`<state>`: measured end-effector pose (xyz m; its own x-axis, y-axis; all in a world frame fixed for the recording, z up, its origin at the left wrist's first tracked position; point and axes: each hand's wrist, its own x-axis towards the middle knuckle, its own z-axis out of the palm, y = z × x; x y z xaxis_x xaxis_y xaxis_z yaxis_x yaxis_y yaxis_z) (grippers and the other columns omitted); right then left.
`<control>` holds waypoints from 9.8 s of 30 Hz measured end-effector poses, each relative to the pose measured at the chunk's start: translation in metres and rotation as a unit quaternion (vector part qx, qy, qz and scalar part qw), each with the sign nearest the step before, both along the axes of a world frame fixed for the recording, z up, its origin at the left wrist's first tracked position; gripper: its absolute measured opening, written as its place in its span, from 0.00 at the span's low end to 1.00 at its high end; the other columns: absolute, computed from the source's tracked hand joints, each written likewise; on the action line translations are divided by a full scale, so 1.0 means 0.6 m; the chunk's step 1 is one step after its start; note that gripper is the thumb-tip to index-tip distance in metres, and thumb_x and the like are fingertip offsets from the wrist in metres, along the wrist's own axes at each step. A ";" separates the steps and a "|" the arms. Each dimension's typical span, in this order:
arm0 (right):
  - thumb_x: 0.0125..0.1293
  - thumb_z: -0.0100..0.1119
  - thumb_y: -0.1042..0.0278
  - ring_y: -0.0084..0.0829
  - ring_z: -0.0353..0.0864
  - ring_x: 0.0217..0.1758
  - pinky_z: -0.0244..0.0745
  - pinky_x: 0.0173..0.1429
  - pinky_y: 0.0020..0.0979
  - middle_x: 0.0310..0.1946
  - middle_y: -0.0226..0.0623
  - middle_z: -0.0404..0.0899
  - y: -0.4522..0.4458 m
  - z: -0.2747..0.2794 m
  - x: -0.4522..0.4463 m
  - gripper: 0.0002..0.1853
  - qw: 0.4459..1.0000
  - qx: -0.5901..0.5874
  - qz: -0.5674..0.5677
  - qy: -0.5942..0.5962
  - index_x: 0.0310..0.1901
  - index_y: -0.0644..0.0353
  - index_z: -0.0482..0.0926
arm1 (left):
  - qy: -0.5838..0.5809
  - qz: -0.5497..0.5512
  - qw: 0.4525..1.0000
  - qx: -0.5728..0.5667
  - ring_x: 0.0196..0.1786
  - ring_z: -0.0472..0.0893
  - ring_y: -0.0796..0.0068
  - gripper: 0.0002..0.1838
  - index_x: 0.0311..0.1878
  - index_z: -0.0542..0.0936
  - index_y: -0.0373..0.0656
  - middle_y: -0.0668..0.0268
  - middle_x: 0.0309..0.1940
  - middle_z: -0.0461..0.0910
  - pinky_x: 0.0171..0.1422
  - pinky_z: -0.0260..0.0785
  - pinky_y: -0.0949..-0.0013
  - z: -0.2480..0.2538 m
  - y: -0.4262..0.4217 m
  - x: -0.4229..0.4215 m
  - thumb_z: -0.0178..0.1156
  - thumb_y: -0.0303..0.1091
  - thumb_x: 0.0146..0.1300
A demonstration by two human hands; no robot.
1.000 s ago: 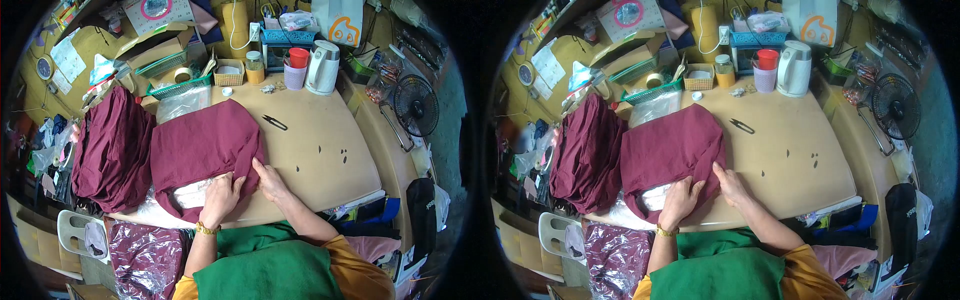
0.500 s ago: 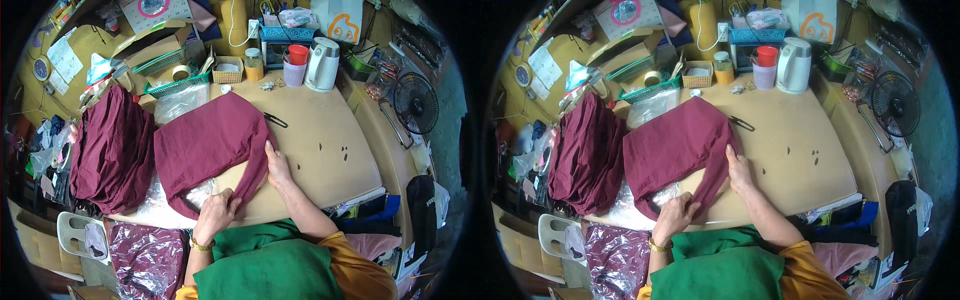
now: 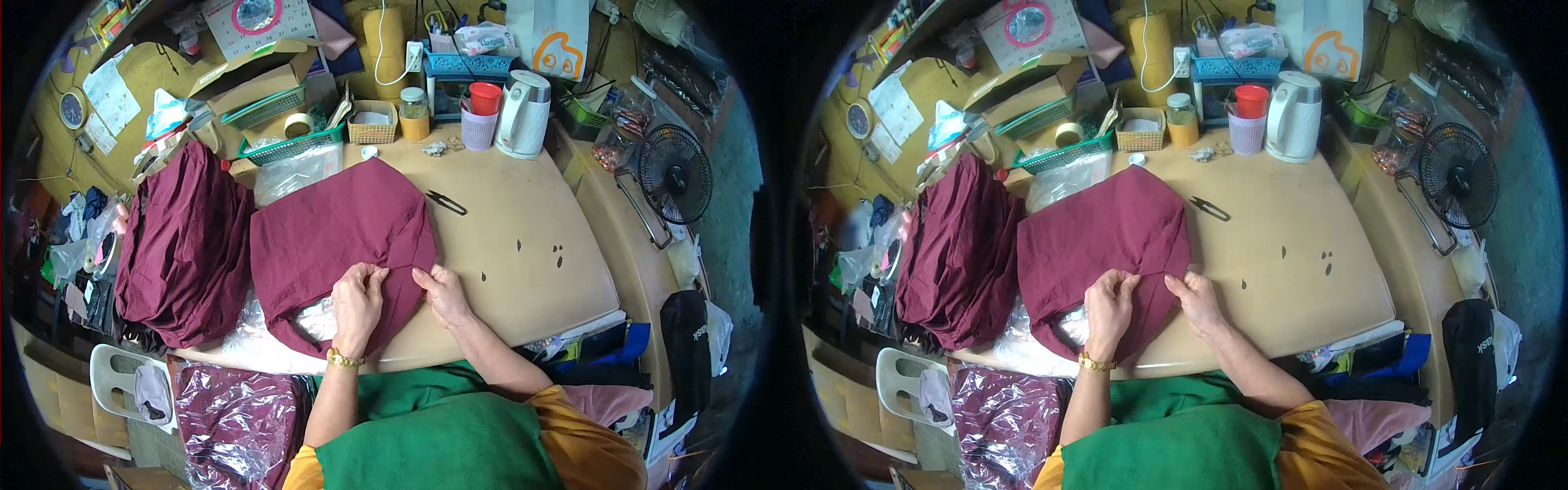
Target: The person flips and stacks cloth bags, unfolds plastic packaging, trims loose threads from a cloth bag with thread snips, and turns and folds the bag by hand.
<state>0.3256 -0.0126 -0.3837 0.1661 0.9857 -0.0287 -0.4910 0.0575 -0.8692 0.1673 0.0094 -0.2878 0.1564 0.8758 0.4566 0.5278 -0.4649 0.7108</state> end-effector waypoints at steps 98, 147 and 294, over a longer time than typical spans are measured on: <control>0.59 0.68 0.61 0.35 0.80 0.37 0.54 0.71 0.56 0.28 0.33 0.79 -0.044 0.237 -0.076 0.10 0.662 0.212 -0.050 -0.717 0.33 0.58 0.80 | -0.729 -0.066 0.599 -0.325 0.50 0.83 0.70 0.17 0.53 0.76 0.38 0.61 0.49 0.83 0.55 0.80 0.66 -0.080 -0.092 -0.083 0.51 0.44 0.76; 0.67 0.64 0.71 0.27 0.81 0.47 0.77 0.55 0.31 0.47 0.37 0.82 0.113 0.134 0.188 0.13 0.906 0.099 -0.053 -0.409 0.50 0.66 0.79 | -0.031 -0.007 0.994 -0.103 0.59 0.79 0.62 0.34 0.64 0.74 0.36 0.55 0.57 0.80 0.65 0.69 0.62 0.032 0.024 -0.304 0.73 0.38 0.55; 0.64 0.68 0.59 0.44 0.76 0.21 0.71 0.51 0.39 0.18 0.40 0.77 -0.006 0.089 0.178 0.13 0.866 -0.011 -0.116 -0.485 0.33 0.61 0.80 | -0.085 0.140 0.985 0.046 0.26 0.71 0.67 0.11 0.36 0.73 0.37 0.59 0.24 0.75 0.34 0.67 0.66 -0.088 0.001 -0.199 0.51 0.31 0.76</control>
